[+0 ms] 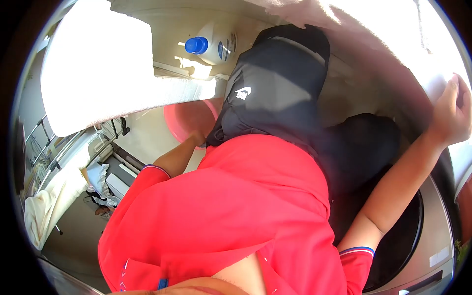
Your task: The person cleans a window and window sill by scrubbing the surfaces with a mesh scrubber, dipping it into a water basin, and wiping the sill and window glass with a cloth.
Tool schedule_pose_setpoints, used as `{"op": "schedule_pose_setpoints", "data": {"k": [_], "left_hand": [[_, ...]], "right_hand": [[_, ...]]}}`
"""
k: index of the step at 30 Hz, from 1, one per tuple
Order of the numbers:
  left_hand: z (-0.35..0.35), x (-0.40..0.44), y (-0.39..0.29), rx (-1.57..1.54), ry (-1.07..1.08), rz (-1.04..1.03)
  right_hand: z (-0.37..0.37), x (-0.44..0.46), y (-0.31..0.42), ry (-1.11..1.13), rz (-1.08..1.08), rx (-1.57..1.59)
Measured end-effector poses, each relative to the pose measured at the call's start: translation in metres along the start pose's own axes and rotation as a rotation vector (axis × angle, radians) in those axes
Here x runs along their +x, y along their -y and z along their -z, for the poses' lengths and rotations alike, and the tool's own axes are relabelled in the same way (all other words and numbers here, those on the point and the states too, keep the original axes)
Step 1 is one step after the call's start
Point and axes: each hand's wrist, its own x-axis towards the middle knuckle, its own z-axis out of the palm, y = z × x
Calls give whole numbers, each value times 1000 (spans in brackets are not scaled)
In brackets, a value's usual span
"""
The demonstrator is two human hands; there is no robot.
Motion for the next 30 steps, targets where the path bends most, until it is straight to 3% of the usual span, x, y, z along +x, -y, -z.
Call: {"op": "schedule_pose_setpoints", "data": {"k": [2, 4, 6, 8, 12, 14, 18, 21, 23, 24, 26, 27, 30], "left_hand": [[52, -26, -27, -60, 235, 124], [78, -40, -26, -59, 125, 6], [134, -69, -46, 198, 154, -79], [229, -137, -99, 189, 14, 35], [326, -234, -169, -180, -625, -84], [346, -270, -192, -348, -1095, -506], [360, -318, -243, -648, -1212, -945], [380, -303, -289, -1111, -1072, -1026], [419, -319, -330, -1477, -843, -1199], [435, -327, -347, -1665, -686, -1286], [455, -339, -379, -1825, -525, -1390], [459, -347, -389, -1840, -405, -1432], [452, -357, -421, -1680, -501, -1497]], "right_hand": [[2, 3, 0, 22, 83, -65], [1, -4, 12, -28, 149, -102], [2, -9, 32, -57, 112, -66], [1, -10, 30, -87, 151, -16], [2, -11, 43, -83, 155, 36], [6, -11, 47, -37, 144, 54], [5, -9, 51, -70, 161, 125], [4, -9, 50, -80, 153, 174], [7, -9, 49, -75, 185, 192], [12, -13, 52, -53, 81, 372], [27, -23, 61, -27, -131, 725], [44, -32, 69, 114, -186, 907], [70, -69, 95, 416, -313, 1140]]}}
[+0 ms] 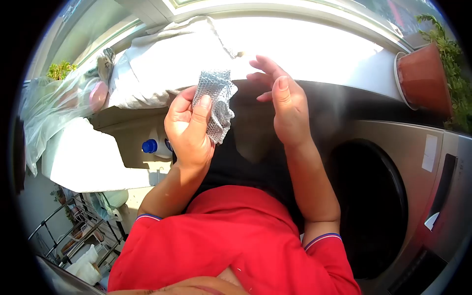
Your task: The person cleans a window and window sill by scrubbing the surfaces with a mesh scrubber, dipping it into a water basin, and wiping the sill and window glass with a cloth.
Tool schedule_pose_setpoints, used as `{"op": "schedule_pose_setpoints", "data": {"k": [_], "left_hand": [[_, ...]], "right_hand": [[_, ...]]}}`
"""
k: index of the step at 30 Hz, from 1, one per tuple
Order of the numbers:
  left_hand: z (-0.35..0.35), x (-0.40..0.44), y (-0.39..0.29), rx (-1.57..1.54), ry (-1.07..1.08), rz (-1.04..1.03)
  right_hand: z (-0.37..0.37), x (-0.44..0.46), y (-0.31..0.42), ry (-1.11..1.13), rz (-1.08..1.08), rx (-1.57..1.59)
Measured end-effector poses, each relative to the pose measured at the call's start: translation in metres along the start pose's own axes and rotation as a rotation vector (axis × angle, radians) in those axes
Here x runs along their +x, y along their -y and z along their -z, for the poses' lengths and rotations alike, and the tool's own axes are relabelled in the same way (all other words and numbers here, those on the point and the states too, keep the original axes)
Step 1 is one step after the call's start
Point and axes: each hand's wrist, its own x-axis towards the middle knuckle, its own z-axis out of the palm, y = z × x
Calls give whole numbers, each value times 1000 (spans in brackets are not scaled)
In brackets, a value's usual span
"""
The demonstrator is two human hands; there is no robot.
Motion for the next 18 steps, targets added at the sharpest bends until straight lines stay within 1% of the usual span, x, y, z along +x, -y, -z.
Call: {"op": "schedule_pose_setpoints", "data": {"k": [1, 2, 4, 5, 8, 10, 12, 13, 14, 16, 18], "left_hand": [[-3, -4, 6, 18, 29, 36], [-6, -6, 15, 67, 46, 45], [-13, -9, 26, 74, 73, 79], [-16, -9, 30, 53, 96, 114], [-21, -11, 39, -35, 168, 242], [-22, -10, 42, -124, 221, 355], [-29, -6, 37, -39, 304, 402], [-33, -3, 33, 4, 348, 424], [-36, 1, 29, 171, 325, 274], [-35, 9, 21, 486, 263, -36], [-18, 33, 18, 577, 210, -294]], "right_hand": [[-11, -14, -2, 48, -52, 144], [-13, -28, -17, 58, -46, 307], [-20, -43, -17, 5, -5, 309], [-22, -49, -20, -121, -9, 321], [-11, -53, -33, -211, 110, 248], [-10, -51, -27, -293, 53, 350], [-6, -51, -23, -367, 29, 466], [-3, -48, -16, -426, 12, 465], [6, -42, -18, -472, 38, 454], [44, -23, -17, -685, 196, 171], [105, -2, -12, -881, 442, -646]]}}
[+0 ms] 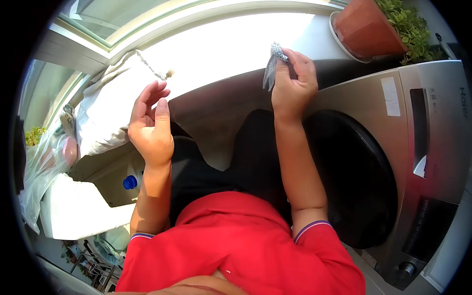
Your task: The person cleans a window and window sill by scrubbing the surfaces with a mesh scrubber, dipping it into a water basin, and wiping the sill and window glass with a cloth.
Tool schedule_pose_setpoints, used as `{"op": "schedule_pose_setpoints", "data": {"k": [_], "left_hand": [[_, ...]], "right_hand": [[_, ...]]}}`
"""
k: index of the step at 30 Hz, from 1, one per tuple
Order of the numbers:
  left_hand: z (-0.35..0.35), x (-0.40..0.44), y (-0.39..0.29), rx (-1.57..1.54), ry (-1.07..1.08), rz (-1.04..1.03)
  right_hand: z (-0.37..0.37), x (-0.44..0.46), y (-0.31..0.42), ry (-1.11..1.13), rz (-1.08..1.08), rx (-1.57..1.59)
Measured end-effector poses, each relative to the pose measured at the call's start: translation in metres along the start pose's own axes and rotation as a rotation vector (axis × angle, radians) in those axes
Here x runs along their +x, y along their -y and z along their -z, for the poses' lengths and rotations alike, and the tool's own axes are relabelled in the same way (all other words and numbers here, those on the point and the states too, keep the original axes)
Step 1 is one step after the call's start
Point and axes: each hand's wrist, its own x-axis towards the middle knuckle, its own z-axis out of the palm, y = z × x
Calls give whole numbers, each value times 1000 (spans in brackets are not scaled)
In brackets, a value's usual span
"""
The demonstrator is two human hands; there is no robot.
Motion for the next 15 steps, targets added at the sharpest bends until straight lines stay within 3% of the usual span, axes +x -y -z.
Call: {"op": "schedule_pose_setpoints", "data": {"k": [2, 3, 4, 6, 8, 10, 15], "left_hand": [[16, 20, 12, 120, -110, -60], [23, 29, 13, 177, -131, -45], [27, 40, 16, 232, -152, -34], [32, 54, 32, 329, -211, -140], [33, 62, 45, 378, -209, -45], [33, 64, 55, 470, -200, -26], [29, 66, 65, 528, -178, -54]], "right_hand": [[6, 33, -33, -102, 184, -393], [5, 41, -43, -15, 65, -423], [2, 43, -53, 166, 88, -575], [-9, 29, -50, 266, 192, -787], [-19, 3, -15, 463, 179, -705], [-33, -28, 24, 632, 303, -641], [-16, 48, -49, 428, 181, -855]]}}
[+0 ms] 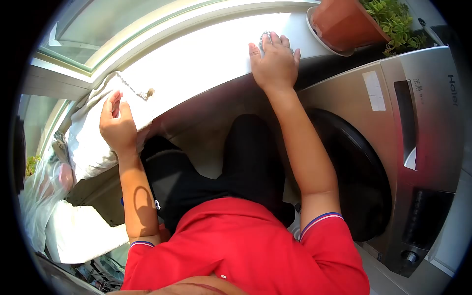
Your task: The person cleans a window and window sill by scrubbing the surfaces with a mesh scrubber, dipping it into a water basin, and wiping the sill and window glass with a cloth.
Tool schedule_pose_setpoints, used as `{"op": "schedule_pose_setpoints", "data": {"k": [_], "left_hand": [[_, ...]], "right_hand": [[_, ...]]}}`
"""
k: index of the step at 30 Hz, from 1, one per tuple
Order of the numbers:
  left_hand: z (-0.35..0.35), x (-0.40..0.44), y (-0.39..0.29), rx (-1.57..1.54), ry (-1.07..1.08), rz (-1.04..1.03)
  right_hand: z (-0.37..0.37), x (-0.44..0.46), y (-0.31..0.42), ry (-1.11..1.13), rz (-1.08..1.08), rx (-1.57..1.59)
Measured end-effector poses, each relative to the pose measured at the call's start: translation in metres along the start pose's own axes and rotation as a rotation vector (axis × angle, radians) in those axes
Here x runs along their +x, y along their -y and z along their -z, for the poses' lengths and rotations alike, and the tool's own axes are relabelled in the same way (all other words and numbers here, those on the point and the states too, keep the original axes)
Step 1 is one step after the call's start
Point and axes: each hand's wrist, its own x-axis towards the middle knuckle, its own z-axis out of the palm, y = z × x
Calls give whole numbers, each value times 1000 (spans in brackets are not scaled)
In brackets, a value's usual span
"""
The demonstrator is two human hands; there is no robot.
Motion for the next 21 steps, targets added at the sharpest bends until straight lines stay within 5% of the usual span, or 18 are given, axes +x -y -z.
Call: {"op": "schedule_pose_setpoints", "data": {"k": [7, 10, 17, 21], "left_hand": [[-3, -6, -6, 237, 21, -154], [-2, -4, -7, 215, 29, -136], [1, -7, -9, 236, 38, -141], [-2, -4, -10, 292, 10, -236]], "right_hand": [[13, -50, 83, 87, 217, 246], [-12, 6, -2, -82, -11, -17], [23, -66, 84, 111, 197, 228], [-7, -4, 3, -70, -3, -52]]}}
